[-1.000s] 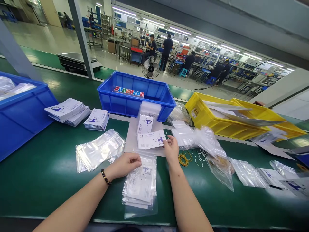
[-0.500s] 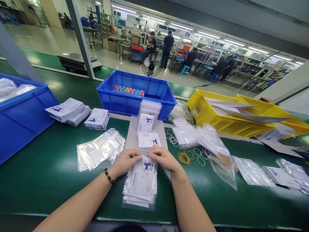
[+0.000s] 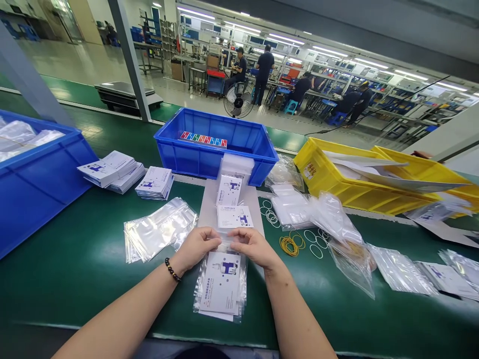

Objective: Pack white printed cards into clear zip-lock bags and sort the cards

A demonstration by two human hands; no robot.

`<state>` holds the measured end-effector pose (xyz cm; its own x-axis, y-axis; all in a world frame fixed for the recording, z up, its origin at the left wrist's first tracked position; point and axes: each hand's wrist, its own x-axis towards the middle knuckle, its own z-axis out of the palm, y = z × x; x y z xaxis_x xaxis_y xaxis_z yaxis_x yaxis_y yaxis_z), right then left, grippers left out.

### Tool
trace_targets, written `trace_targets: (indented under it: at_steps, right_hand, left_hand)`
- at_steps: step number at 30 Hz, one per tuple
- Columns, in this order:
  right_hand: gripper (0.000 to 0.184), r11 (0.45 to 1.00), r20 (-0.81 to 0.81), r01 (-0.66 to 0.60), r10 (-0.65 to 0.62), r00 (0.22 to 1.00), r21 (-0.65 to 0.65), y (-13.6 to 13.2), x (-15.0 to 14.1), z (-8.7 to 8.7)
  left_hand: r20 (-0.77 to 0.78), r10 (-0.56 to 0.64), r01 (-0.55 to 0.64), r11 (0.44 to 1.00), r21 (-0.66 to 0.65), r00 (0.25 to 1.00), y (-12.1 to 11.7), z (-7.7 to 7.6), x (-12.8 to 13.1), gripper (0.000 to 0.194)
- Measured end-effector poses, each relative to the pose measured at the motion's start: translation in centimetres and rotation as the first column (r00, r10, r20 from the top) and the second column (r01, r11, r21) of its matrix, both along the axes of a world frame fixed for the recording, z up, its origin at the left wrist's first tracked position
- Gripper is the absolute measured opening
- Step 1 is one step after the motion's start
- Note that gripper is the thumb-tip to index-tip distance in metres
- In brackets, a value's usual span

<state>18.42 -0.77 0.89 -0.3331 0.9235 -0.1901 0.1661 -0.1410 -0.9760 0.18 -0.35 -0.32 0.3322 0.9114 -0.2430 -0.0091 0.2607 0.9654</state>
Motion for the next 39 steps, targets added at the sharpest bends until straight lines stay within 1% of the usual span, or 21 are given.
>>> trace_targets:
  at_steps: [2,6,12,15,17,18,19,21,22,23,24,25,27,28,31,33,34,35,37,38,39]
  right_hand:
    - [0.01,1.0,0.051,0.018,-0.018,0.999,0.006,-0.1,-0.2,0.0]
    - [0.014,0.988,0.15,0.051,-0.073,0.986,0.145,-0.3,-1.0,0.1]
    - [0.012,0.955,0.249,-0.011,-0.065,0.966,0.295,-0.7,-1.9,0.1]
    - [0.015,0.937,0.284,-0.038,-0.066,0.957,0.348,-0.5,-1.5,0.0]
    - [0.016,0.918,0.316,-0.049,-0.085,0.945,0.394,-0.3,-1.0,-0.1]
    - [0.015,0.907,0.339,-0.044,-0.111,0.934,0.419,-0.1,-0.7,-0.1]
    - [0.013,0.896,0.364,-0.03,-0.149,0.919,0.444,0.0,-0.5,-0.3]
    - [0.009,0.872,0.407,0.018,-0.246,0.88,0.489,0.2,-0.2,-0.6]
    - [0.008,0.86,0.42,0.043,-0.292,0.859,0.508,0.3,-0.1,-0.7]
    - [0.009,0.85,0.428,0.064,-0.327,0.842,0.523,0.3,-0.1,-0.9]
    - [0.009,0.842,0.432,0.079,-0.352,0.831,0.533,0.4,-0.1,-1.0]
    - [0.01,0.838,0.431,0.09,-0.365,0.825,0.539,0.4,-0.1,-1.1]
    - [0.012,0.834,0.42,0.105,-0.377,0.825,0.542,0.3,-0.2,-1.2]
    - [0.013,0.833,0.41,0.114,-0.38,0.829,0.541,0.3,-0.3,-1.2]
    - [0.016,0.829,0.348,0.16,-0.389,0.853,0.535,0.2,-0.5,-1.0]
    - [0.017,0.838,0.275,0.216,-0.391,0.878,0.502,0.1,-0.7,-0.8]
    - [0.019,0.848,0.232,0.249,-0.39,0.891,0.467,0.2,-0.8,-0.8]
    - [0.022,0.863,0.188,0.283,-0.387,0.903,0.419,0.2,-1.0,-0.9]
    - [0.031,0.9,0.111,0.329,-0.372,0.921,0.284,0.2,-1.4,-1.1]
    - [0.036,0.918,0.086,0.336,-0.36,0.929,0.209,0.2,-1.6,-1.3]
    - [0.041,0.933,0.077,0.332,-0.345,0.936,0.14,0.2,-1.8,-1.5]
  left_hand:
    - [-0.035,0.011,-0.009,0.999,0.041,0.999,0.0,0.2,0.0,0.024]
    - [-0.071,0.017,-0.012,0.998,0.067,0.997,-0.1,0.4,0.0,0.021]
    - [-0.128,-0.04,0.054,0.993,0.108,0.991,-0.3,-0.1,0.2,0.018]
    - [-0.211,-0.073,0.12,0.968,0.22,0.975,0.0,0.3,-0.2,0.018]
    - [-0.32,0.004,0.118,0.925,0.36,0.947,0.4,0.7,-1.0,0.02]
    - [-0.396,0.092,0.093,0.901,0.424,0.914,0.8,1.0,-1.5,0.022]
    - [-0.483,0.194,0.064,0.882,0.467,0.854,1.2,1.1,-2.1,0.024]
    - [-0.669,0.35,0.021,0.877,0.479,0.656,2.0,1.2,-3.4,0.026]
    - [-0.757,0.368,0.025,0.892,0.451,0.54,2.4,1.1,-3.9,0.026]
    - [-0.829,0.346,0.045,0.913,0.405,0.439,2.8,1.0,-4.4,0.027]
    - [-0.88,0.309,0.07,0.932,0.356,0.362,3.0,0.7,-4.8,0.029]
    - [-0.911,0.271,0.098,0.944,0.314,0.311,3.3,0.4,-5.0,0.028]
    - [-0.935,0.226,0.149,0.95,0.274,0.273,3.5,-0.1,-5.2,0.017]
    - [-0.935,0.225,0.166,0.947,0.277,0.274,3.5,-0.3,-5.2,0.013]
    - [-0.918,0.255,0.224,0.917,0.329,0.303,3.4,-0.3,-5.0,0.018]
    - [-0.896,0.269,0.291,0.879,0.379,0.355,3.2,0.1,-4.8,0.021]
    - [-0.871,0.279,0.344,0.836,0.427,0.403,3.0,0.2,-4.7,0.021]
    - [-0.838,0.29,0.402,0.774,0.49,0.462,2.9,0.3,-4.6,0.022]
    - [-0.755,0.299,0.498,0.602,0.624,0.584,2.4,0.4,-4.2,0.024]
    - [-0.714,0.296,0.523,0.515,0.678,0.634,2.1,0.4,-4.0,0.025]
    - [-0.683,0.291,0.536,0.447,0.716,0.67,1.9,0.4,-3.7,0.025]
